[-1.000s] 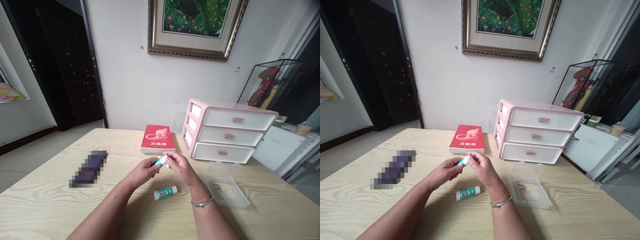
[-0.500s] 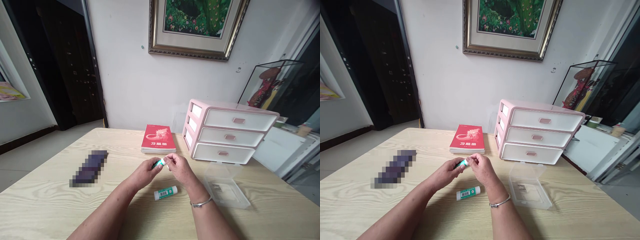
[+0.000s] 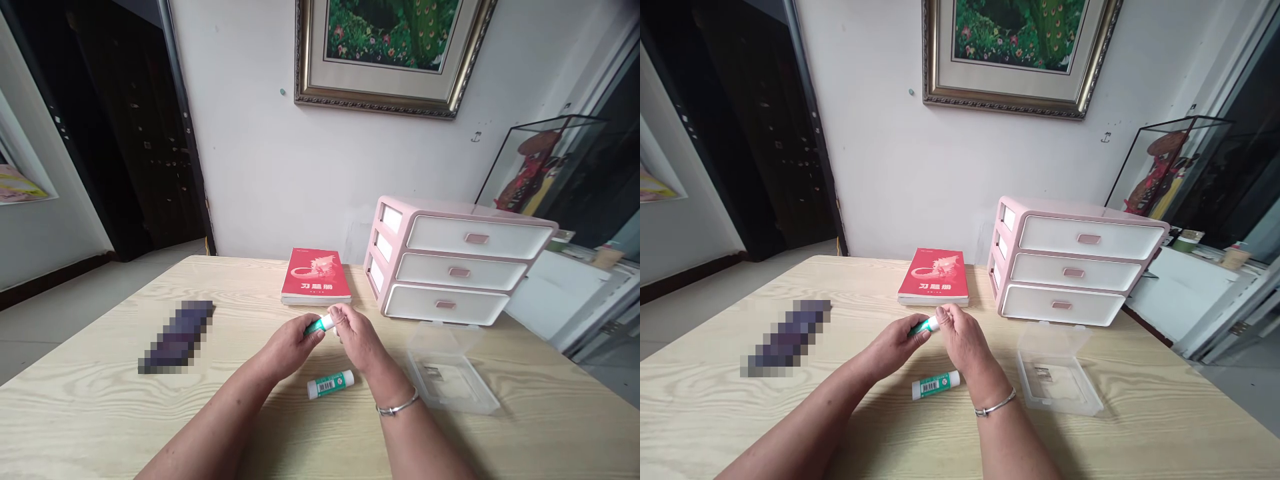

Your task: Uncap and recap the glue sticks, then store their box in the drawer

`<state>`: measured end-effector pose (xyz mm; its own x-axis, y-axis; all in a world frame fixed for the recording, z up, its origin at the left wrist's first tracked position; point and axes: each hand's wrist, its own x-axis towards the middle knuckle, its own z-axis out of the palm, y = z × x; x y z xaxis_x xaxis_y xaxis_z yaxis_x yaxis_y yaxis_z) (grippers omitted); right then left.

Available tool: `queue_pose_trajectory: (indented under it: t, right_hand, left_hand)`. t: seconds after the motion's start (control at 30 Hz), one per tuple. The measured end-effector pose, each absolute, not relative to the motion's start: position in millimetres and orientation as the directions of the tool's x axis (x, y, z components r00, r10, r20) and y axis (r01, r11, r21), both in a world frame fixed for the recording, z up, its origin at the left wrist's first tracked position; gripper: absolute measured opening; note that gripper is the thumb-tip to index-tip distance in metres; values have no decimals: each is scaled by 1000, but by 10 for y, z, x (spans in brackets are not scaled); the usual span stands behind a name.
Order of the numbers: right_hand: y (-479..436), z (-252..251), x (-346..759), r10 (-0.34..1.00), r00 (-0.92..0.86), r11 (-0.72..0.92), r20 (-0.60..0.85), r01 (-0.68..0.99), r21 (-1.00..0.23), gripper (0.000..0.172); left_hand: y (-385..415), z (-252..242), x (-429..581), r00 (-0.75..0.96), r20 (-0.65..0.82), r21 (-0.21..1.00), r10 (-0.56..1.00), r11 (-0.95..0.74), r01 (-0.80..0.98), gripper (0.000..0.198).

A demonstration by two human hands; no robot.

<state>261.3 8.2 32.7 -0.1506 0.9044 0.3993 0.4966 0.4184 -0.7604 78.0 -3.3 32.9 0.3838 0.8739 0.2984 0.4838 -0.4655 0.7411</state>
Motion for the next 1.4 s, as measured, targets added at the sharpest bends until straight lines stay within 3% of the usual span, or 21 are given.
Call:
queue_pose_trajectory:
  t: [0.13,0.2,0.53,0.87,0.97,1.13,1.23,1.4]
  right_hand:
    - [114,293,2613,906,-280,381,318,207,-901,38]
    - [137,278,2607,908,-302,345,290,149,-927,40]
    - [158,278,2597,959,-181,266,220,297,-917,42]
    - [102,326,2529,966,-17,231,256,495,-837,48]
    - [99,293,2526,960,-28,256,279,495,-830,47]
    - [89,270,2539,940,-65,328,334,440,-836,51]
    - [101,271,2551,938,-14,318,346,426,-847,51]
    - [125,254,2551,937,29,302,348,430,-851,50]
  left_hand:
    - [-17,378,717,394,248,799,885,-417,433,36]
    - [-9,378,706,392,252,797,885,-419,434,35]
    - [5,251,755,361,347,680,866,-497,538,26]
    - [-47,299,833,346,379,543,858,-509,668,25]
    - [-54,289,838,340,350,605,873,-488,630,26]
    - [-20,320,791,243,198,831,950,-294,472,20]
    - [-7,371,758,177,107,949,978,-154,275,38]
    - [0,380,727,78,81,989,994,-90,114,52]
